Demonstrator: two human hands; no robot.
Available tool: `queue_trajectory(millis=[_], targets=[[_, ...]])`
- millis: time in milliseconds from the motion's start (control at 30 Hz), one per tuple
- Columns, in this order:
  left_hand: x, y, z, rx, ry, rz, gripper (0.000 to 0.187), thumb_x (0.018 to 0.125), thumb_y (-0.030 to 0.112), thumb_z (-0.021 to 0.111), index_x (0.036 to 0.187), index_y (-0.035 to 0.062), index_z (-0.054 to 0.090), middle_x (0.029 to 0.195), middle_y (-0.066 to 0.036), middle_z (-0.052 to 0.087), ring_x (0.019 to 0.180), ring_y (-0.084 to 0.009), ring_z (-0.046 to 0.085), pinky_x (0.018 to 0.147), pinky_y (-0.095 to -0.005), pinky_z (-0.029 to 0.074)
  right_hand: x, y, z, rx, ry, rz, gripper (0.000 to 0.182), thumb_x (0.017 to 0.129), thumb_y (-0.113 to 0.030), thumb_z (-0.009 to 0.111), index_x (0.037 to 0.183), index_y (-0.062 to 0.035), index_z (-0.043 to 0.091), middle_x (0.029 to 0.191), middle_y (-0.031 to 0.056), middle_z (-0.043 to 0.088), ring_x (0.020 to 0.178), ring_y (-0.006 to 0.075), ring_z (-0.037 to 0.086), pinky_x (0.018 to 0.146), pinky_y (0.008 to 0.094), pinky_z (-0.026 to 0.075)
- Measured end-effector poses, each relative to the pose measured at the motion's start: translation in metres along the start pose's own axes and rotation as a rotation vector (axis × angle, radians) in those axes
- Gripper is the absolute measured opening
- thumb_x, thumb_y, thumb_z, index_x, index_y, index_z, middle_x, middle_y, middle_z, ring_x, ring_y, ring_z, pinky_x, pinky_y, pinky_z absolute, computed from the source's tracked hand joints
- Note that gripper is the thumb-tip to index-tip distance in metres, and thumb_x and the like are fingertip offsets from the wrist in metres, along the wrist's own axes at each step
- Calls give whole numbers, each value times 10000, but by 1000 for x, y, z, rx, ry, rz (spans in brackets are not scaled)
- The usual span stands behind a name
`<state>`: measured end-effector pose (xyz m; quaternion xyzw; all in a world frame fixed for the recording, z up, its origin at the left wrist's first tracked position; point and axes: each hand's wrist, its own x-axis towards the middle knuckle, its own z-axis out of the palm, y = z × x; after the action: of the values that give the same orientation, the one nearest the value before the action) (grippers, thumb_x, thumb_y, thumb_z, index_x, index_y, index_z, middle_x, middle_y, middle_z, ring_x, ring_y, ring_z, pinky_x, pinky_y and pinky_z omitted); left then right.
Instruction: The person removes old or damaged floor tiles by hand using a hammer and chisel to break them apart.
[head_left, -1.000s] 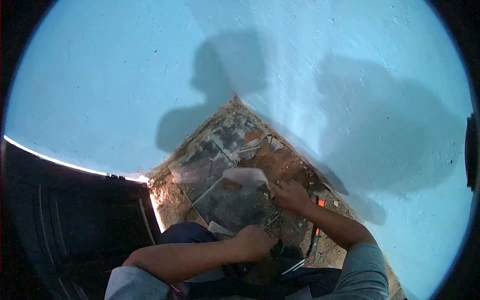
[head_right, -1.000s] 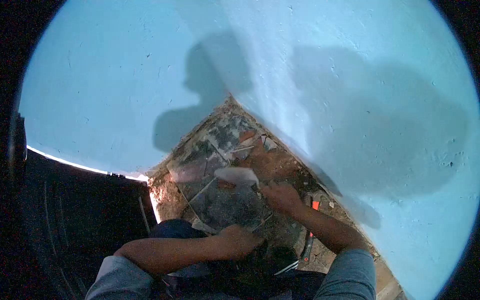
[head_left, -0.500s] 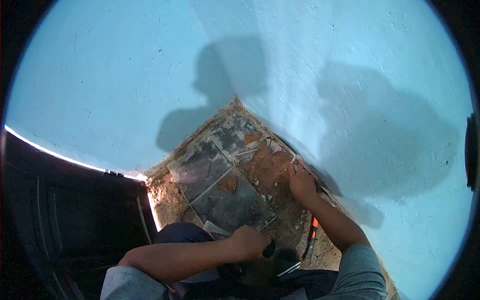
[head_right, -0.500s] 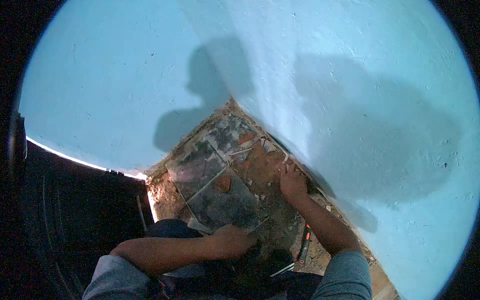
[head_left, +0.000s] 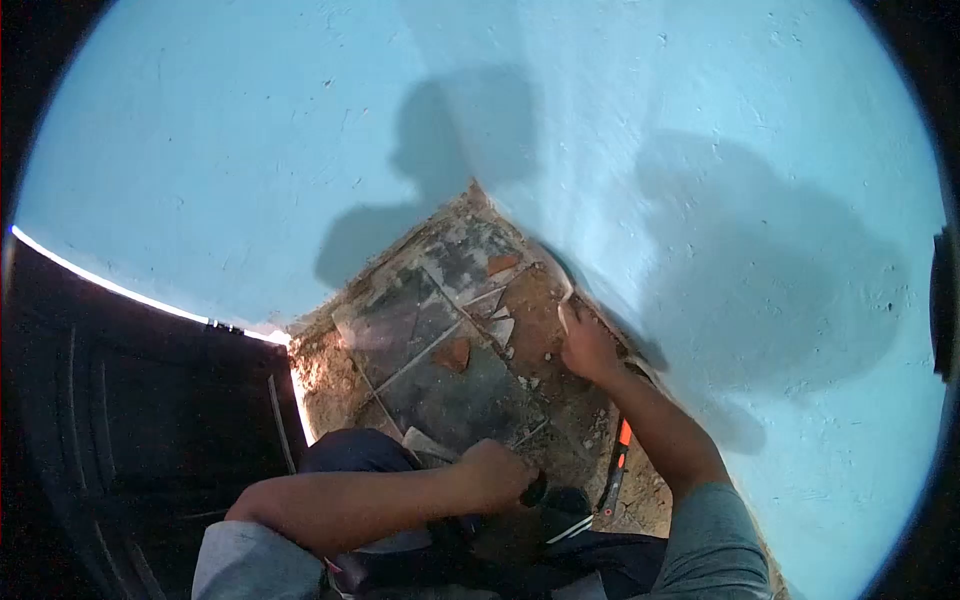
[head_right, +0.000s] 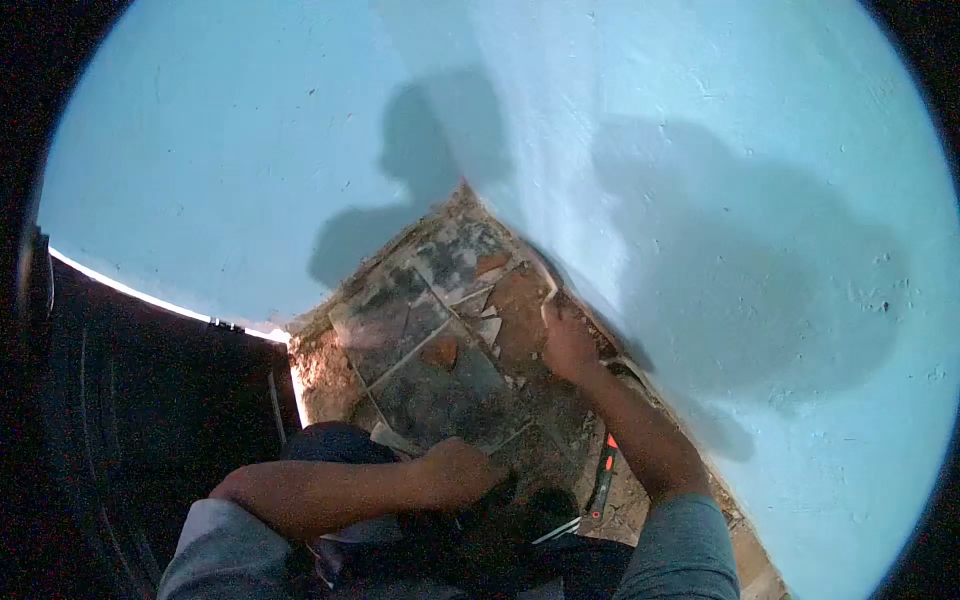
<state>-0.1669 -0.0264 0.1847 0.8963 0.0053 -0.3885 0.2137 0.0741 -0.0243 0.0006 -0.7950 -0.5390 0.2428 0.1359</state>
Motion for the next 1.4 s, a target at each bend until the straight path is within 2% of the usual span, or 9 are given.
queue_trajectory(millis=[200, 300, 400, 500, 800, 1133, 1233, 1333, 1400], targets=[[0, 3, -7, 39, -34, 24, 353, 825, 310, 704, 1081, 72, 652, 912, -167, 715, 891, -352, 710, 731, -475, 557, 44, -12, 31, 64, -10, -24, 770, 815, -75, 627, 1526, -107, 333, 1232, 290, 563, 1087, 446, 598, 898, 519, 504], [5, 0, 2, 40, -18, 17, 388, 819, 354, 719, 1079, 72, 657, 911, -161, 716, 901, -347, 710, 735, -469, 557, 38, -20, 57, -71, -23, -405, 719, 821, -78, 631, 1497, -109, 389, 1259, 277, 582, 1084, 431, 619, 905, 481, 513], [5, -1, 4, 21, -39, 11, 410, 822, 382, 723, 1080, 69, 664, 930, -155, 719, 913, -338, 710, 738, -462, 557, 3, -28, -5, 446, -138, -352, 634, 897, -160, 607, 1486, -64, 393, 1346, 254, 560, 1216, 401, 573, 1008, 480, 479], [3, 5, -4, 1, -56, 10, 410, 823, 389, 723, 1075, 70, 674, 941, -146, 723, 913, -328, 713, 733, -451, 559, 6, 11, 1, 409, 7, -297, 607, 877, -149, 652, 1443, -53, 456, 1318, 235, 592, 1225, 372, 579, 1028, 460, 463], [14, 8, 4, 92, -10, 43, 270, 849, 214, 655, 1074, 66, 677, 922, -150, 730, 864, -325, 721, 690, -461, 561, -35, 12, 80, 726, -59, 3, 645, 857, -152, 706, 1441, -55, 449, 1333, 209, 589, 1197, 346, 588, 1011, 408, 450], [4, 10, -2, 100, -11, 85, 253, 880, 117, 577, 1109, 39, 652, 864, -184, 718, 782, -342, 727, 611, -487, 569, -79, -55, 46, 295, -409, -499, 630, 891, -160, 660, 1472, -101, 422, 1345, 269, 552, 1230, 400, 566, 1041, 457, 456], [9, 13, 5, 88, -29, 87, 262, 878, 130, 595, 1113, 32, 655, 875, -183, 720, 796, -340, 727, 619, -480, 573, -79, -66, 28, 461, -353, -454, 609, 902, -142, 640, 1470, -100, 423, 1309, 264, 579, 1184, 407, 594, 1021, 471, 472], [14, 14, 16, 99, 39, 79, 253, 868, 138, 621, 1093, 34, 668, 892, -182, 722, 828, -335, 727, 631, -477, 575, -45, -44, 30, 421, -231, -110, 606, 907, -158, 644, 1469, -100, 427, 1283, 257, 599, 1144, 408, 614, 993, 483, 485], [12, 13, 13, 92, 47, 78, 235, 859, 135, 635, 1068, 37, 675, 904, -182, 724, 851, -332, 727, 641, -479, 576, -16, -26, 34, 418, 1, -140, 610, 891, -202, 677, 1448, -94, 455, 1246, 254, 619, 1125, 406, 621, 958, 486, 496]])
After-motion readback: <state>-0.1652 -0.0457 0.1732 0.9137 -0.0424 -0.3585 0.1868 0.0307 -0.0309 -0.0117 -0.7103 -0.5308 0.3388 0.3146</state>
